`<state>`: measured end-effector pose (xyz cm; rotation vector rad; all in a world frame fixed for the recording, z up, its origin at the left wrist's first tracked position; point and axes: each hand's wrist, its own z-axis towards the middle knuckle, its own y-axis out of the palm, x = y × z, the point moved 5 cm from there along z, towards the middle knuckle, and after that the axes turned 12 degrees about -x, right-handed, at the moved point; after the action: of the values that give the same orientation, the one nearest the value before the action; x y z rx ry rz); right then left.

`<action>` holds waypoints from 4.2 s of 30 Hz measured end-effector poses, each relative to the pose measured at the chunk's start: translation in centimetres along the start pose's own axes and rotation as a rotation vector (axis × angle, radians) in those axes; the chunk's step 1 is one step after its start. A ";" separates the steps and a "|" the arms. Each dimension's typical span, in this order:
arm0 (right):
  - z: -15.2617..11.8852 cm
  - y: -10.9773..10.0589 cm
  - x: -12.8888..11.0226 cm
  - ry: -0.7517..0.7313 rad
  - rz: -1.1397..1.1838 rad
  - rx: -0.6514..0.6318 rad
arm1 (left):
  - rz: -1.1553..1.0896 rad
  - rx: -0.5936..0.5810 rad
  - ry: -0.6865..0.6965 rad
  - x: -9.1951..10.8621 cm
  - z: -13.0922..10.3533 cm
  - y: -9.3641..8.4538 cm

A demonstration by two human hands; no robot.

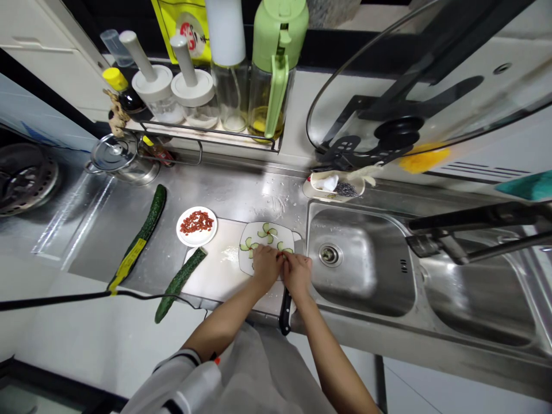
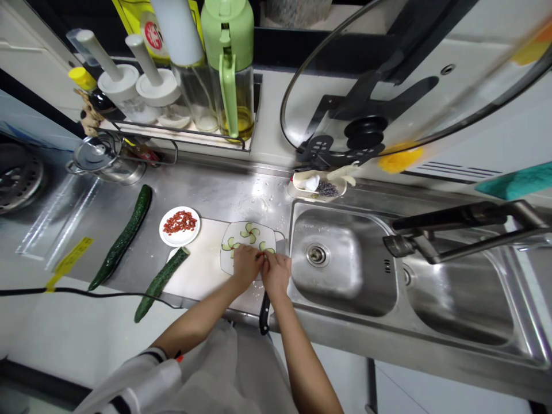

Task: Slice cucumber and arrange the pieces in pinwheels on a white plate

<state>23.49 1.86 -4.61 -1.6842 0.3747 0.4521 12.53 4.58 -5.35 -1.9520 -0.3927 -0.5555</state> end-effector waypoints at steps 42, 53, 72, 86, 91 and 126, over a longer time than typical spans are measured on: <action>-0.5 -0.4 -3.0 -0.094 0.096 0.068 | 0.018 0.455 -0.370 -14.9 -4.5 -13.9; -0.7 -0.1 -3.3 -0.118 0.073 0.056 | 0.058 0.364 -0.492 -17.6 -2.8 -14.4; -1.2 0.1 -3.6 -0.111 0.064 0.058 | 0.124 0.347 -0.404 -18.3 -1.6 -14.2; -2.6 0.5 -3.3 -0.122 0.128 0.022 | 0.030 0.120 0.294 -7.6 -5.4 -7.0; -3.5 1.5 -3.5 -0.130 0.171 -0.029 | 0.063 -0.016 0.365 -5.6 -5.3 -4.0; -3.7 3.0 -4.3 -0.126 0.053 -0.062 | 0.159 -0.058 0.368 -5.4 -4.4 -1.6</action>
<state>18.62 -2.33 -4.61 -1.6992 0.3157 0.6113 6.25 1.14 -5.42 -1.8651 0.0109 -0.8099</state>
